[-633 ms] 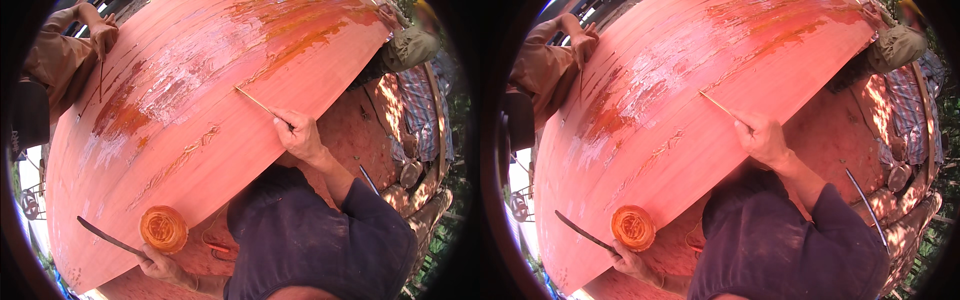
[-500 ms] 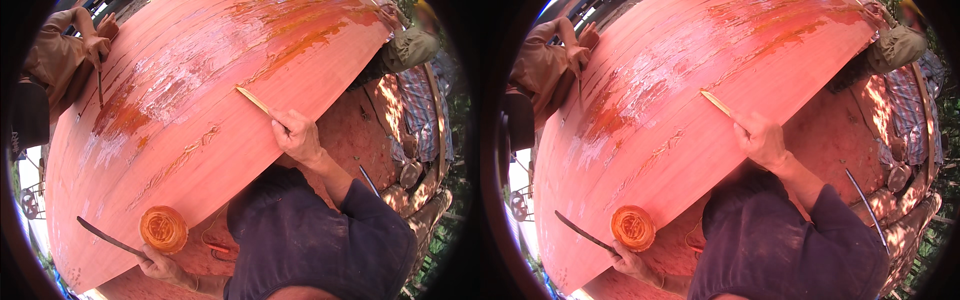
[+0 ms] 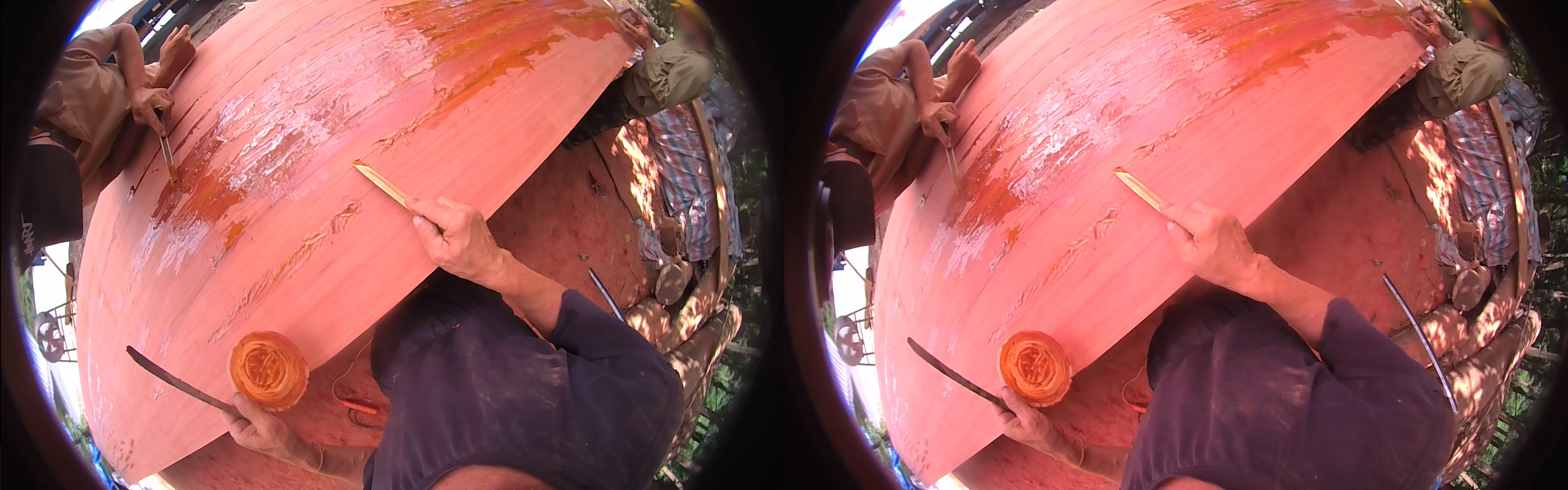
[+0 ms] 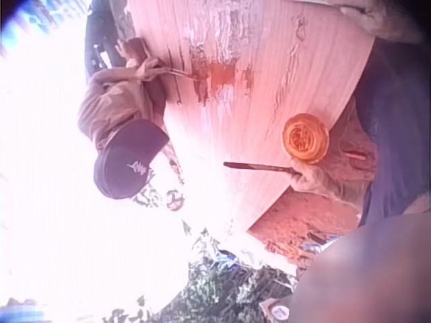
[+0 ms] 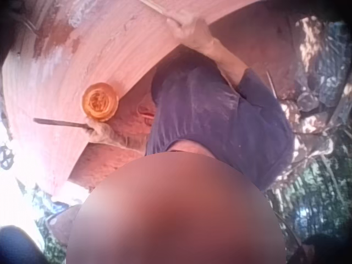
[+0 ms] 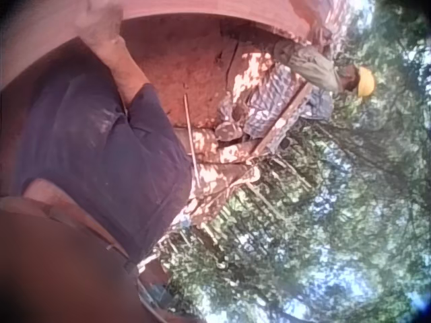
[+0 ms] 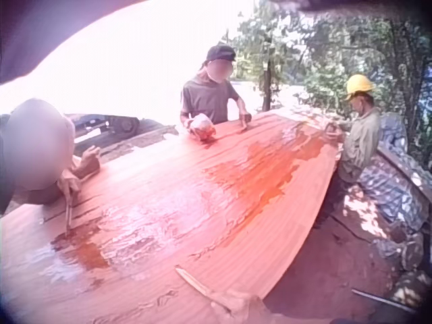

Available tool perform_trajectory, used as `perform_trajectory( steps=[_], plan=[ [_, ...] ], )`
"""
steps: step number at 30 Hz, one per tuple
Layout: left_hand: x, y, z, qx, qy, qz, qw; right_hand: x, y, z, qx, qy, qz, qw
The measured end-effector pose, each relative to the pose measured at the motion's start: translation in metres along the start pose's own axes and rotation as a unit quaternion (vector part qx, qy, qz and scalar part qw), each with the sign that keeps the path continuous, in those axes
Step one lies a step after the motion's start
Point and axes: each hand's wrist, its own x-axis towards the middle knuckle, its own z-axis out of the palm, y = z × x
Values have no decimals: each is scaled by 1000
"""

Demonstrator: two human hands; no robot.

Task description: The person repeatedly scoops orange resin from a small container with a wooden stick and spreads it in thin lines across a large pink curved surface. Other workers are visible nearby performing similar spreading actions on the same surface.

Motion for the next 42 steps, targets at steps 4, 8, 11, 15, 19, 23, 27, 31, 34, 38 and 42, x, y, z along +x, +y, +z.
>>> perform_trajectory(
  steps=[4, 8, 11, 15, 19, 23, 27, 31, 34, 38, 42],
  plan=[
    [1, 2, -5, 34, -2, -45, 998, 0, 8, -15, 88, 72, 135, 984],
    [-2, 9, 3, -3, -1, -22, 1000, 0, 16, -15, -11, 120, 41, 992],
    [-5, 13, 7, -16, 15, -28, 999, -8, 11, -9, -114, 71, 29, 991],
    [1, 13, 0, 7, 0, -27, 1000, -13, -1, 0, -162, 36, -4, 986],
    [3, 7, 0, -4, 4, -17, 1000, -12, -5, -9, -98, 28, -20, 995],
    [4, 5, 1, 11, 6, -3, 1000, -10, -5, -18, -34, 15, 7, 999],
    [5, 7, 1, -4, -7, -12, 1000, 7, 6, -22, -39, 54, 40, 997],
    [3, 6, 4, -13, 9, -21, 1000, 20, 15, -24, -60, 89, 20, 994],
    [4, 6, 1, -8, -4, -20, 1000, 20, 18, -27, -55, 68, 71, 994],
    [5, 7, -3, -9, -9, -52, 999, 17, 20, -22, -52, 53, 32, 997],
    [5, 7, 0, -3, -3, -27, 1000, 19, 23, -21, -38, 61, -43, 997]
  ],
)
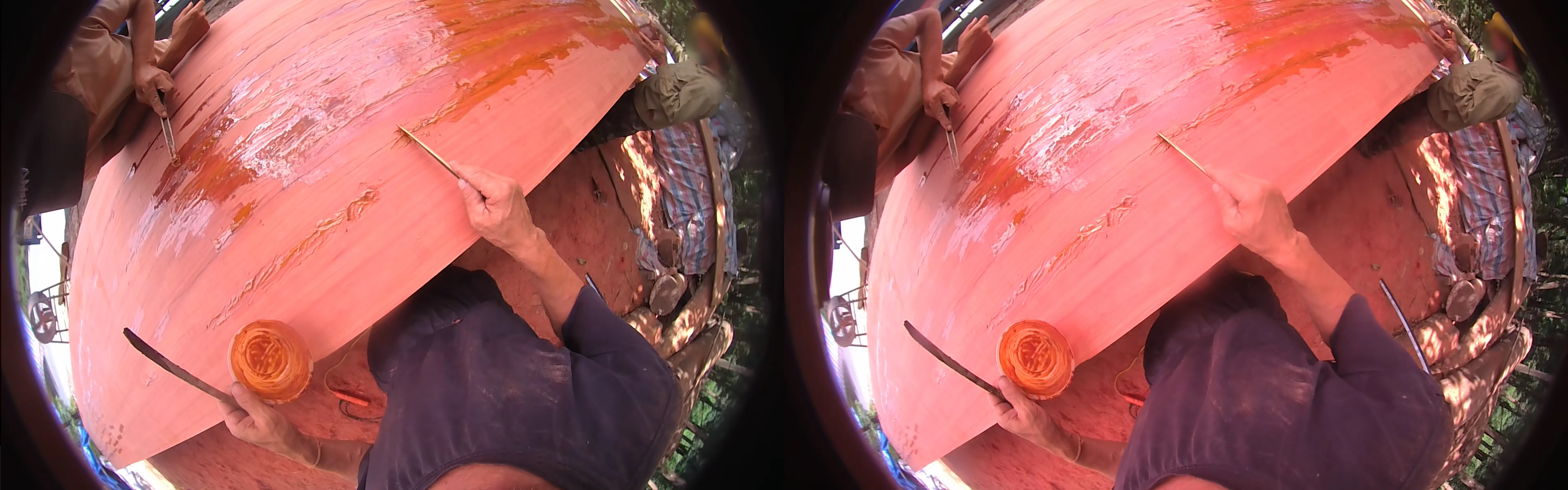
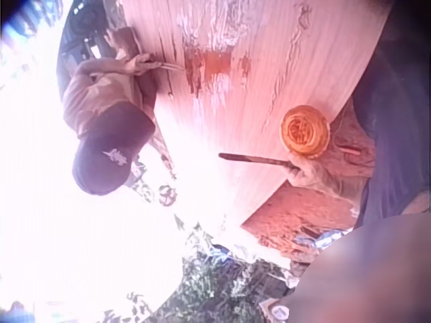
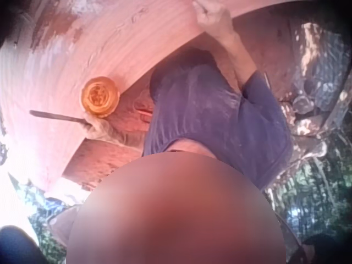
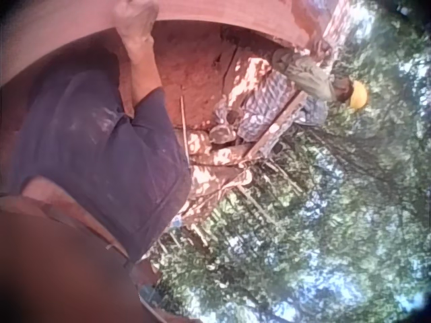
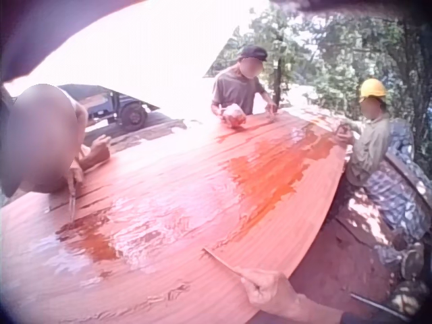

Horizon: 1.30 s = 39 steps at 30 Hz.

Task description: The person repeatedly scoops orange resin from a small container with a wooden stick and spreads it in thin lines across a large pink curved surface. Other workers are visible nearby performing similar spreading actions on the same surface.

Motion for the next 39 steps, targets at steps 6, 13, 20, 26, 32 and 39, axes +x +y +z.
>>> perform_trajectory(
  steps=[6, 13, 20, 26, 32, 39],
  plan=[
    [3, -1, 4, 7, 8, 23, 1000, -12, -11, -1, -91, -55, 15, 994],
    [4, -3, -2, -3, -17, 9, 1000, -27, -15, 12, -110, -62, 7, 992],
    [6, -9, 0, -29, -12, 33, 999, -31, -18, 2, 20, -40, 38, 998],
    [6, -15, -3, -39, -11, 38, 998, -28, -12, 2, 31, 35, 71, 996],
    [3, -11, -10, -24, -34, 11, 999, -37, -22, 10, -49, -20, 60, 997],
    [9, -16, -9, -18, -22, 3, 1000, -24, -25, 6, 57, 19, 68, 996]
  ],
)
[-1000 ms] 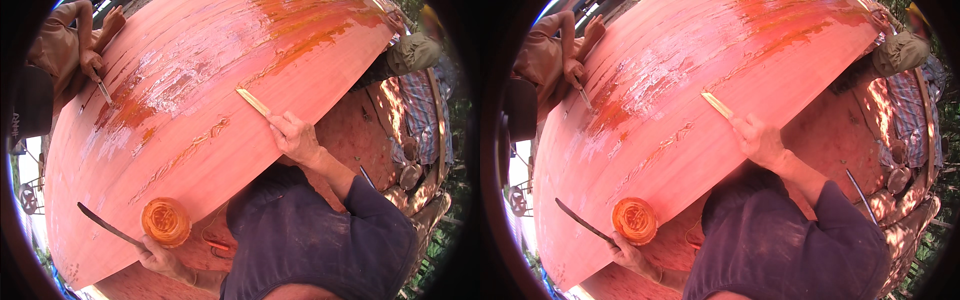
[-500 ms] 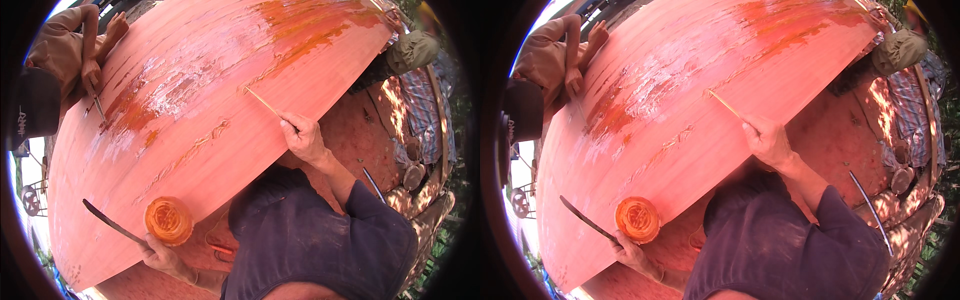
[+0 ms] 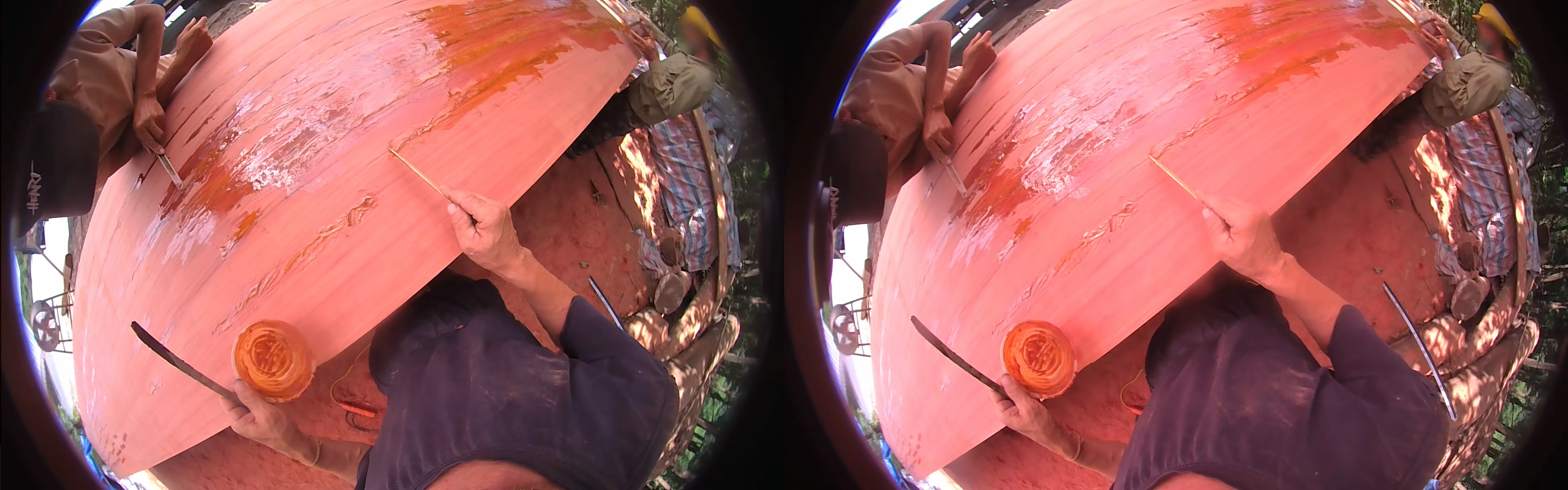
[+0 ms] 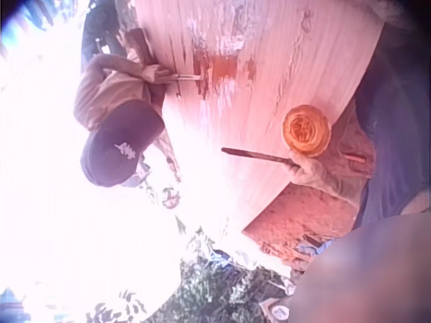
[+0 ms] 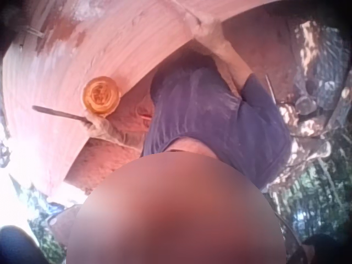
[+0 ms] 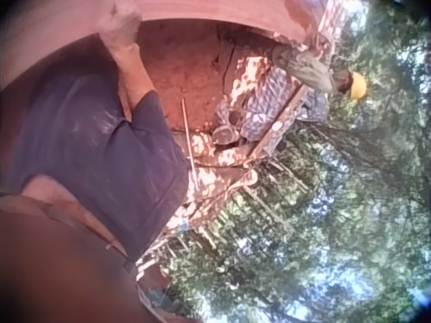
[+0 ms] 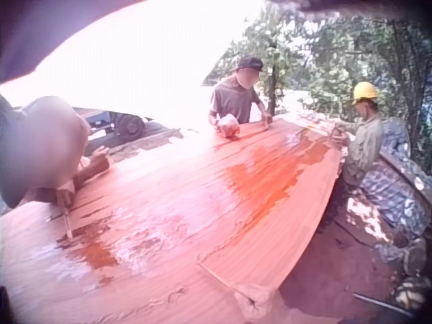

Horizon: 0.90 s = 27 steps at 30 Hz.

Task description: The person repeatedly scoops orange resin from a small container with a wooden stick and spreads it in thin lines across a large pink curved surface. Other workers are visible nearby performing similar spreading actions on the same surface.

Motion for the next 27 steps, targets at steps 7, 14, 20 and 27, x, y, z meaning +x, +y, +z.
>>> perform_trajectory(
  steps=[7, 14, 20, 27],
  plan=[
    [-3, 3, -1, -3, 6, 10, 1000, 22, 10, -6, -16, -60, 53, 997],
    [-1, 5, 4, -16, 23, 6, 1000, 20, 7, -2, -73, -48, -77, 993],
    [0, 3, 0, -6, 15, 1, 1000, -1, -8, 4, -187, -82, -30, 979],
    [-1, -1, 0, 3, 24, 19, 1000, 8, -3, -14, -53, -68, -53, 995]
  ],
)
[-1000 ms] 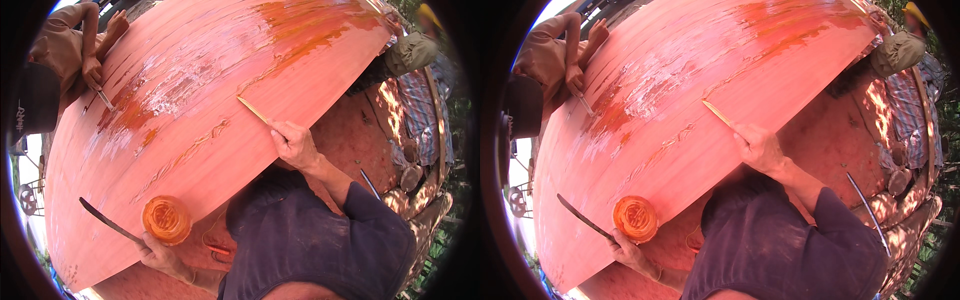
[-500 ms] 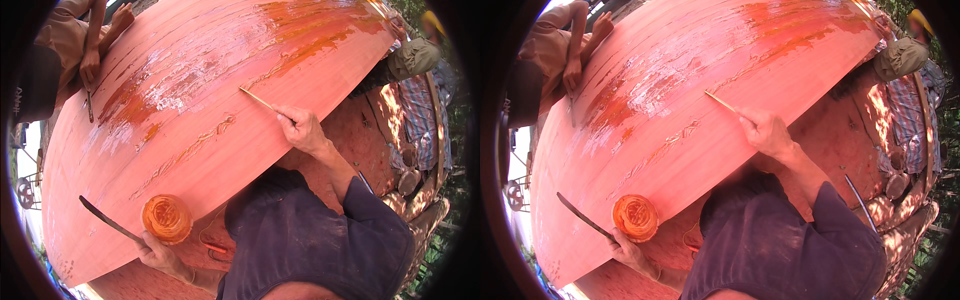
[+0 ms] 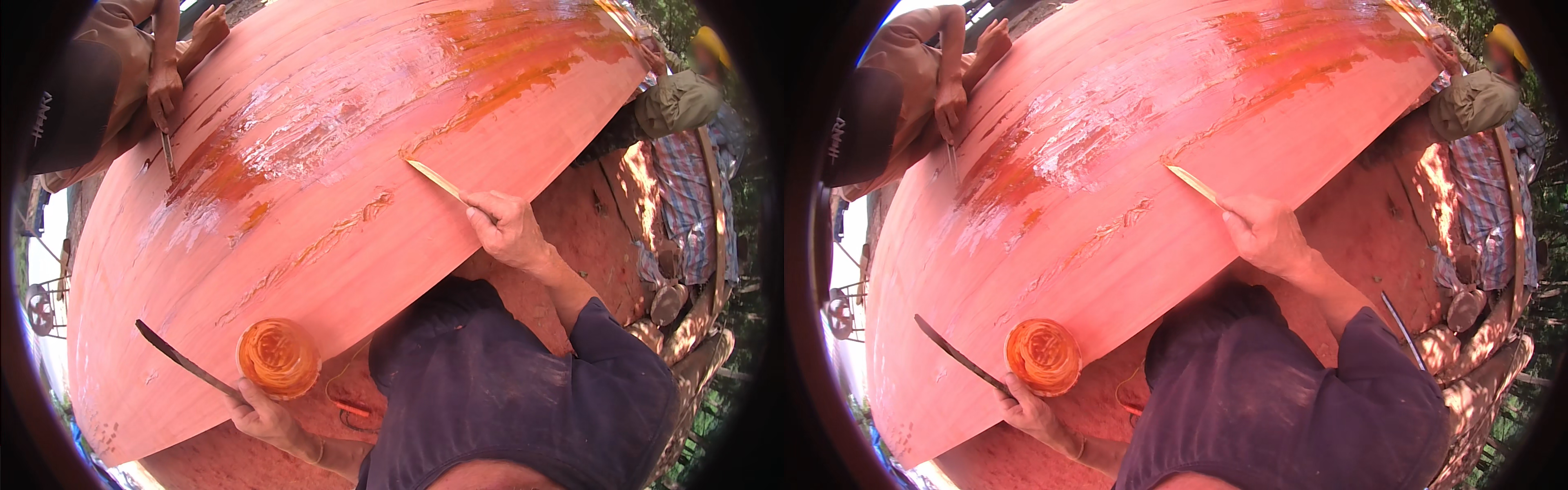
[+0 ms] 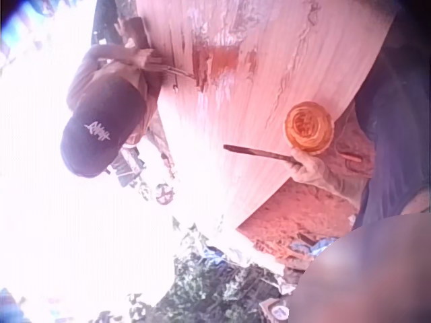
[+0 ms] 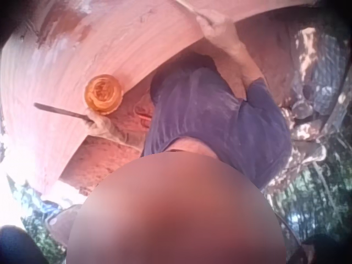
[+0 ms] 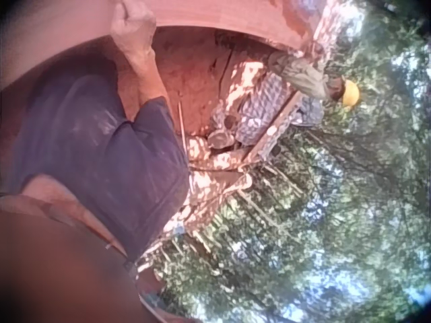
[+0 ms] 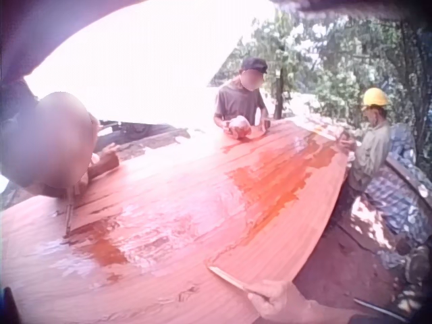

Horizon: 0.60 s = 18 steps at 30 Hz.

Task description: The person repeatedly scoops orange resin from a small container with a wooden stick and spreads it in thin lines across a large pink curved surface. Other workers are visible nearby performing similar spreading actions on the same surface.

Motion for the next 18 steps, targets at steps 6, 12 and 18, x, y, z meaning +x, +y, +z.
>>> perform_trajectory(
  steps=[6, 12, 18],
  plan=[
    [1, 3, -3, 17, -4, -15, 1000, 10, -2, 6, 262, -65, 217, 938],
    [1, 0, 3, -46, -3, -49, 998, 14, 7, 2, 396, -94, 379, 831],
    [8, -8, -9, 15, -28, -42, 999, -8, 6, -23, 339, -70, 387, 855]
  ],
)
